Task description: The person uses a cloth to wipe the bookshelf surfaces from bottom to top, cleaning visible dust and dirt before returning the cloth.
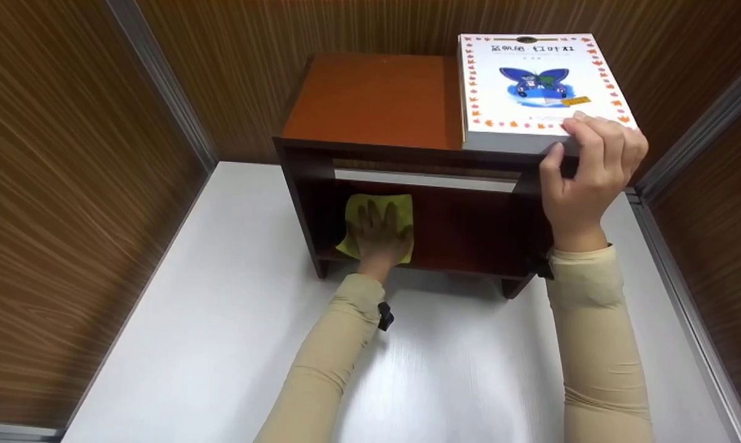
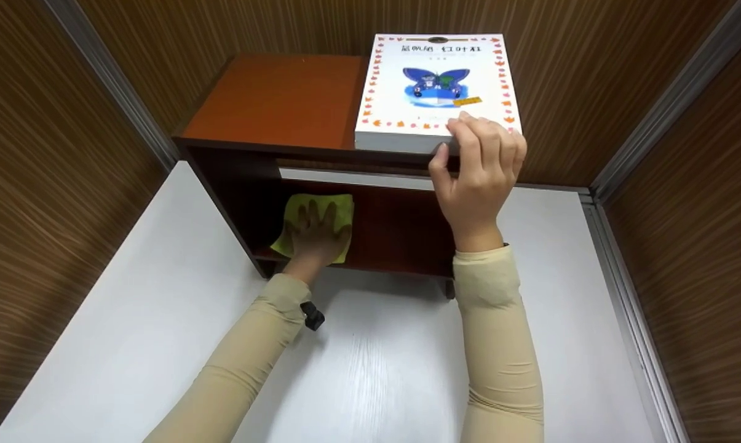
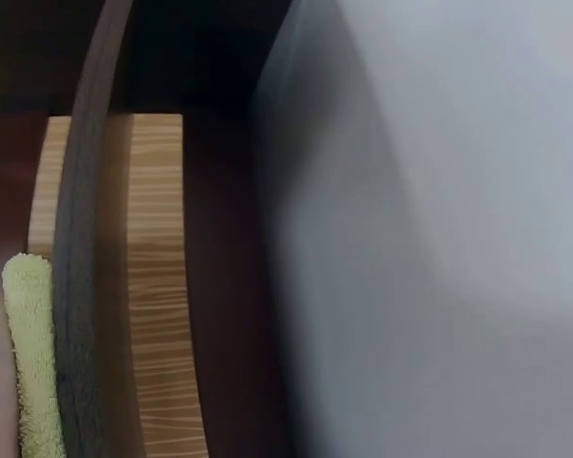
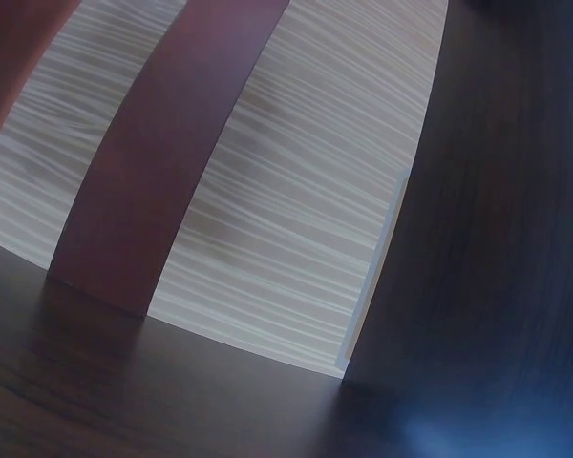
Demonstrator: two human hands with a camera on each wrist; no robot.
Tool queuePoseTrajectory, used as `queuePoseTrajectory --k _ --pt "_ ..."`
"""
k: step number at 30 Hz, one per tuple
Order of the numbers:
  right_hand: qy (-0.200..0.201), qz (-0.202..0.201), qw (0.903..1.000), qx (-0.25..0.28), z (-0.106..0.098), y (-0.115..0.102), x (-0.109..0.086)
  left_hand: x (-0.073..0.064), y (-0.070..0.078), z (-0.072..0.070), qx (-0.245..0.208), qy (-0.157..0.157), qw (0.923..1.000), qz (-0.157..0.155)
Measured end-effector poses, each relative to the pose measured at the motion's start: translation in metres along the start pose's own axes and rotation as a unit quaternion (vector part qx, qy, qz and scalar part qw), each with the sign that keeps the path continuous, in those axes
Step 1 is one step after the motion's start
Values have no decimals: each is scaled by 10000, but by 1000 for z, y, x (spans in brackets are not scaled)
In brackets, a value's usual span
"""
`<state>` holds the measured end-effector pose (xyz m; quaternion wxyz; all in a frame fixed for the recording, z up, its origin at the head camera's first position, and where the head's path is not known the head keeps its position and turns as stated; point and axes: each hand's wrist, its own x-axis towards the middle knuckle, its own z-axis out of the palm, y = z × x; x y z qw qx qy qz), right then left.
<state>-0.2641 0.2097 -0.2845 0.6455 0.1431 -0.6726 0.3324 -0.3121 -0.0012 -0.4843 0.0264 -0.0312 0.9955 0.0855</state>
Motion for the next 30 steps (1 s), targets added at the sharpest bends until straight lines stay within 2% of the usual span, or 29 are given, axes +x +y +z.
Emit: queuePoseTrajectory --k 8,16,23,30 --pt "16 -145 9998 129 5 0 -4 22 1 -3 345 -64 9992 -194" --pt "-6 -196 9997 111 5 4 -3 36 1 -4 253 -16 9995 -212" --pt "29 -210 9997 77 5 8 -5 33 2 -1 492 -72 9986 -169" --pt "158 -219 9996 -29 2 10 -1 24 10 -3 492 2 9988 -65"
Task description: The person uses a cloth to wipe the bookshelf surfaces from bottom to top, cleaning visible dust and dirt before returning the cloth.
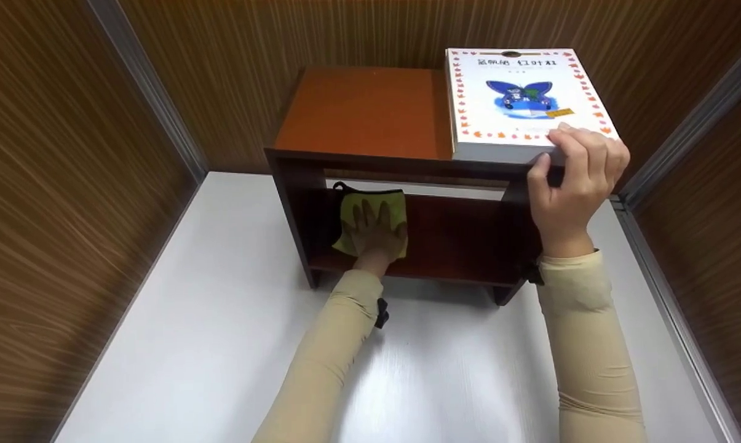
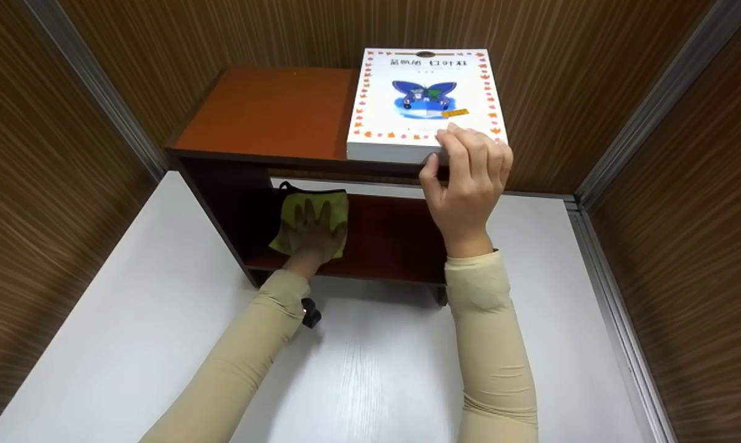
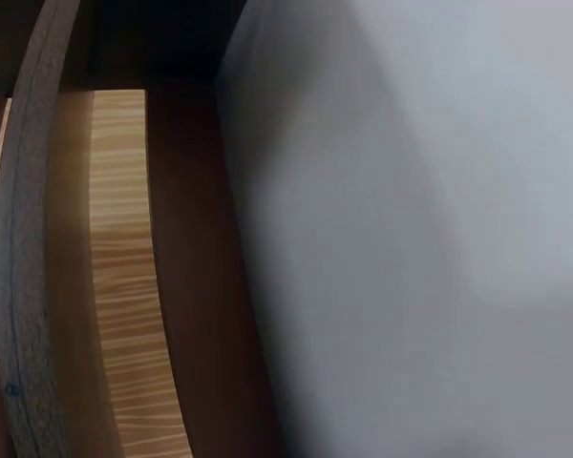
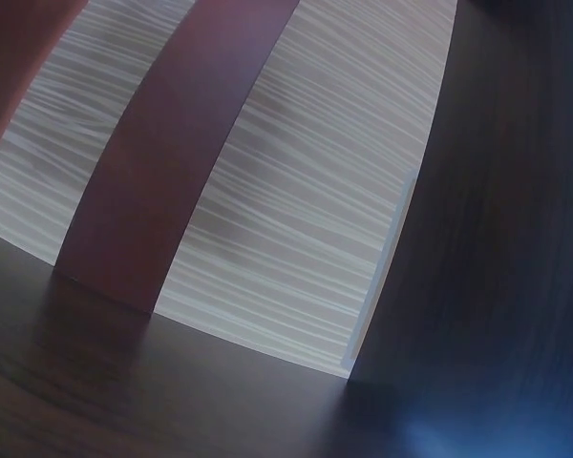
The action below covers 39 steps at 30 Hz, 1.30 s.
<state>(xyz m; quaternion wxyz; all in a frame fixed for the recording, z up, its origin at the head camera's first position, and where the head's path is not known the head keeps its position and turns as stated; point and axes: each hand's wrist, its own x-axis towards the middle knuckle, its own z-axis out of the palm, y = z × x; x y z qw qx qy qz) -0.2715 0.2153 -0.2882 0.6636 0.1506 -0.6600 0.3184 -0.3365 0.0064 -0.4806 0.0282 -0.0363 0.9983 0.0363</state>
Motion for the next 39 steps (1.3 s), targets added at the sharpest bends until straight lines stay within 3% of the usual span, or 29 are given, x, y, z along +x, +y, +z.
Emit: queuePoseTrajectory --k 7,11,15,19,24,29,39 --pt "57 -2 10000 22 -4 -6 5 -24 9 2 -33 -54 10000 -43" --pt "70 -21 10000 45 -4 -8 7 -43 14 4 -152 131 9998 -9" --pt "43 -38 10000 51 -4 -8 8 -63 17 8 -322 339 9987 178" --pt "11 -11 10000 12 -5 -6 8 -74 16 5 -461 326 9973 469" --pt "-29 10 10000 3 -5 -3 6 -73 2 -6 -374 53 9957 848" --pt "-27 -5 10000 23 -4 -3 4 -70 -7 2 -422 -82 9922 1168" --pt "-69 -16 9999 87 -2 -2 0 -38 10 2 -385 -222 9952 875"
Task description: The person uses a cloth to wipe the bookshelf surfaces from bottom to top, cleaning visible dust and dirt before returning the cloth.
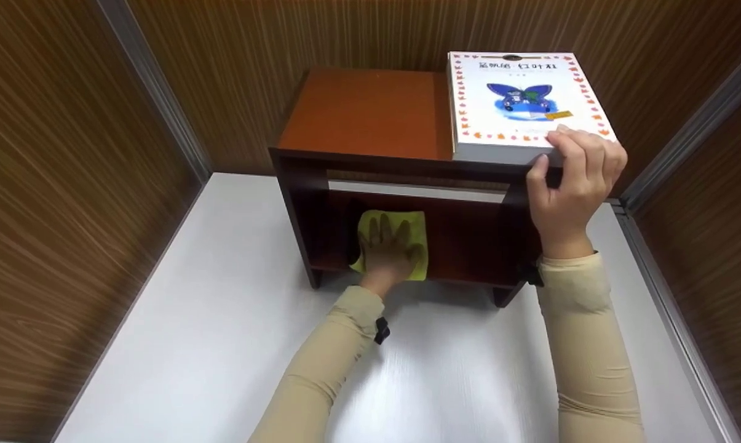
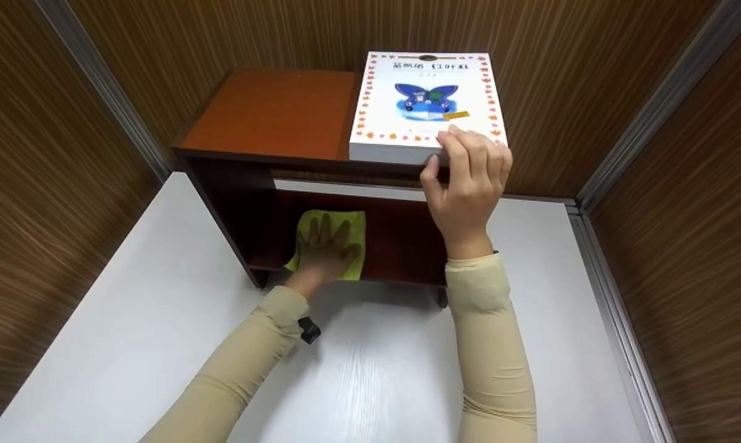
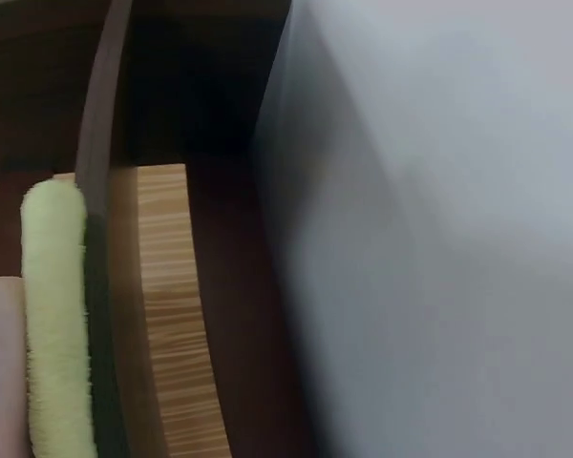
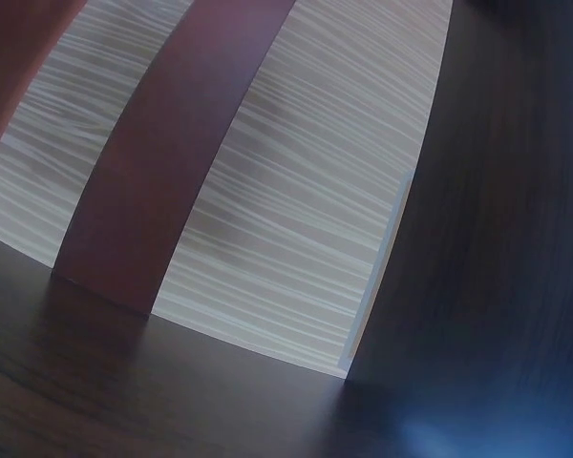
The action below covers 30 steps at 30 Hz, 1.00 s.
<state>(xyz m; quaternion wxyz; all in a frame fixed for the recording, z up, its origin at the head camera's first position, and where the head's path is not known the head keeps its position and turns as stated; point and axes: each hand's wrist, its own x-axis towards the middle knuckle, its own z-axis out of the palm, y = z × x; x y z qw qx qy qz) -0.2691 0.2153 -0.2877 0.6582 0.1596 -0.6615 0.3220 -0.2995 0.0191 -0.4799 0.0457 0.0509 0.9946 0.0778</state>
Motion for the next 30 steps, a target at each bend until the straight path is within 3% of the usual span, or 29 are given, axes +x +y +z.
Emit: queuePoseTrajectory --k 4,10,15,24,30 --pt "-13 -48 10000 -39 -1 4 -3 17 7 -2 -45 -61 10000 31" --pt "-26 -107 9999 -56 -2 0 -1 42 10 -5 -117 212 9995 211" --pt "-144 -62 9999 -56 -4 -3 2 55 10 -10 20 292 9993 229" --pt "-92 -73 9999 -124 -1 8 -3 56 7 -7 -44 374 9988 321" --pt "44 -99 9999 -66 0 5 -1 49 8 -5 -76 379 9986 348"
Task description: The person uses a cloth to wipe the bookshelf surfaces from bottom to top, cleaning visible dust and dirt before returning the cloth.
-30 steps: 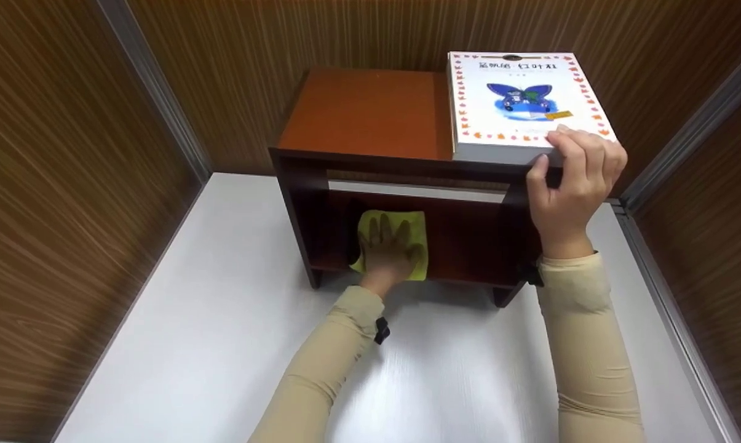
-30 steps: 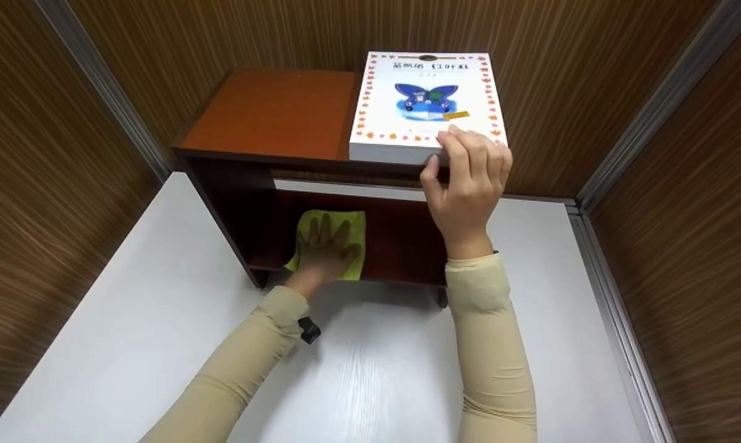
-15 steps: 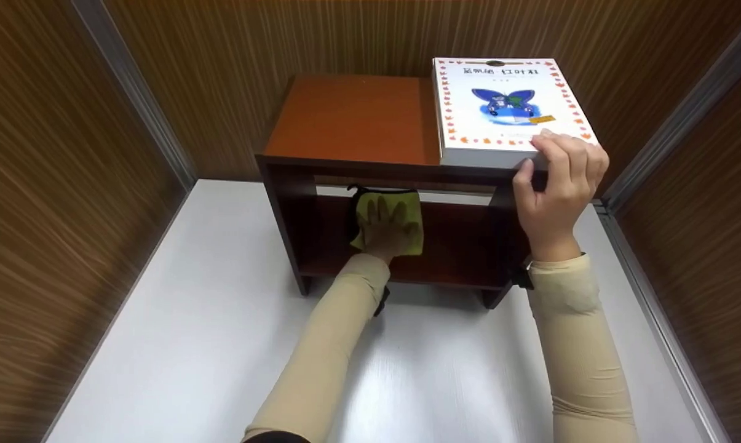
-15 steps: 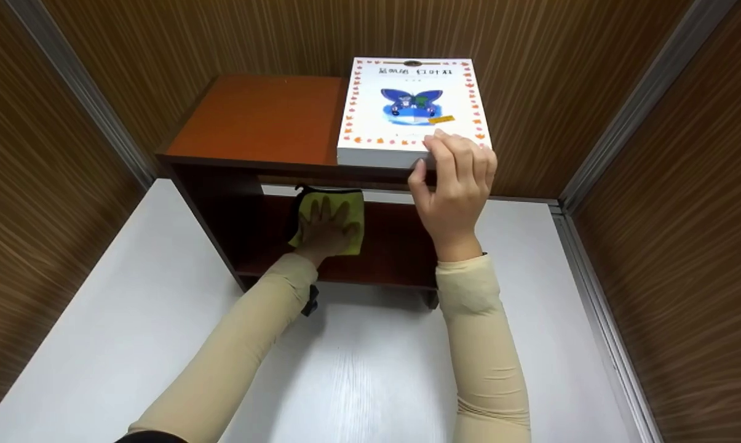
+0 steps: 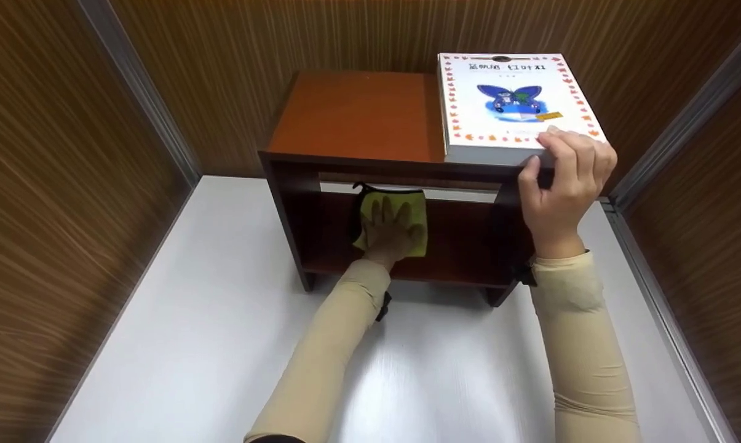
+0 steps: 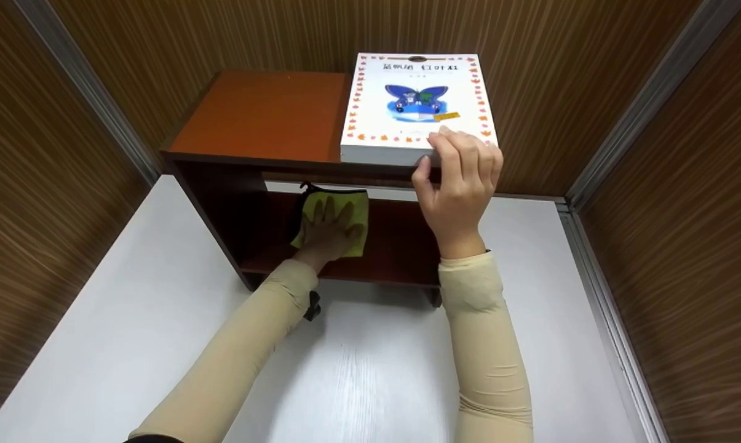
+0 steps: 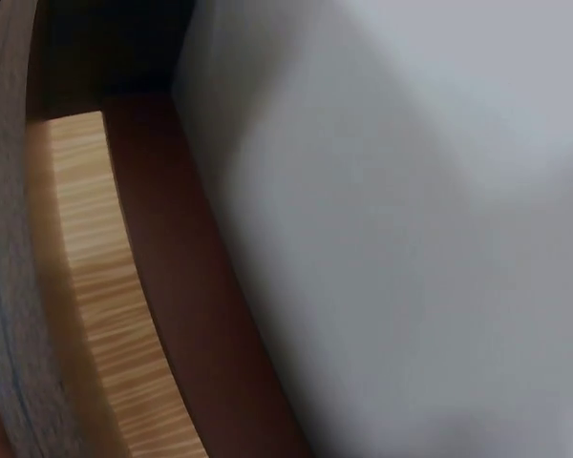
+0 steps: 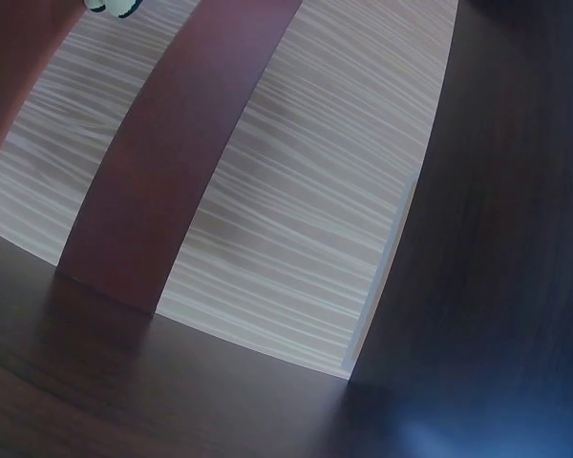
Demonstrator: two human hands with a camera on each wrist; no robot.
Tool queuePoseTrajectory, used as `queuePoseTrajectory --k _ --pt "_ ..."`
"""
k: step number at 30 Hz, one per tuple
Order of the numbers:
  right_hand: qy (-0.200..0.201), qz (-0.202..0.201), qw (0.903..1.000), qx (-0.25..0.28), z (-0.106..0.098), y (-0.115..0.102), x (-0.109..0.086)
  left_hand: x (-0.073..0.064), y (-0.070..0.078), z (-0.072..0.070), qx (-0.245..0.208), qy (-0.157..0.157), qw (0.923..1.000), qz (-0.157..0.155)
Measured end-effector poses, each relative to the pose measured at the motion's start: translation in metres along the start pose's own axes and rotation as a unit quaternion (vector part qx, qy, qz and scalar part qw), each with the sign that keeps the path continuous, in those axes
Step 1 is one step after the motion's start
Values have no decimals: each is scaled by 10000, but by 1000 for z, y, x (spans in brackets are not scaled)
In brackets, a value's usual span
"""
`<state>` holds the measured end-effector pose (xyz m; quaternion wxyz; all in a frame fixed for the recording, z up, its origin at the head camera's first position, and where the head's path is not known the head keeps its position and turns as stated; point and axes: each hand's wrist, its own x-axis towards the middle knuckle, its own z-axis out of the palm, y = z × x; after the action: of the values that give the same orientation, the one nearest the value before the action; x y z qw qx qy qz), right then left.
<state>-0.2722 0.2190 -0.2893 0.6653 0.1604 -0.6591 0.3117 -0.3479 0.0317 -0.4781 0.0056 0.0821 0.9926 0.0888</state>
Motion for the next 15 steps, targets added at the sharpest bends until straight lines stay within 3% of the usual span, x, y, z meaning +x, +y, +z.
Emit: queuePoseTrajectory --k 7,15 --pt "78 61 9999 41 0 -9 5 -14 5 0 83 -230 9997 80" --pt "25 139 9999 54 1 -11 3 -40 14 7 175 -294 9992 209"
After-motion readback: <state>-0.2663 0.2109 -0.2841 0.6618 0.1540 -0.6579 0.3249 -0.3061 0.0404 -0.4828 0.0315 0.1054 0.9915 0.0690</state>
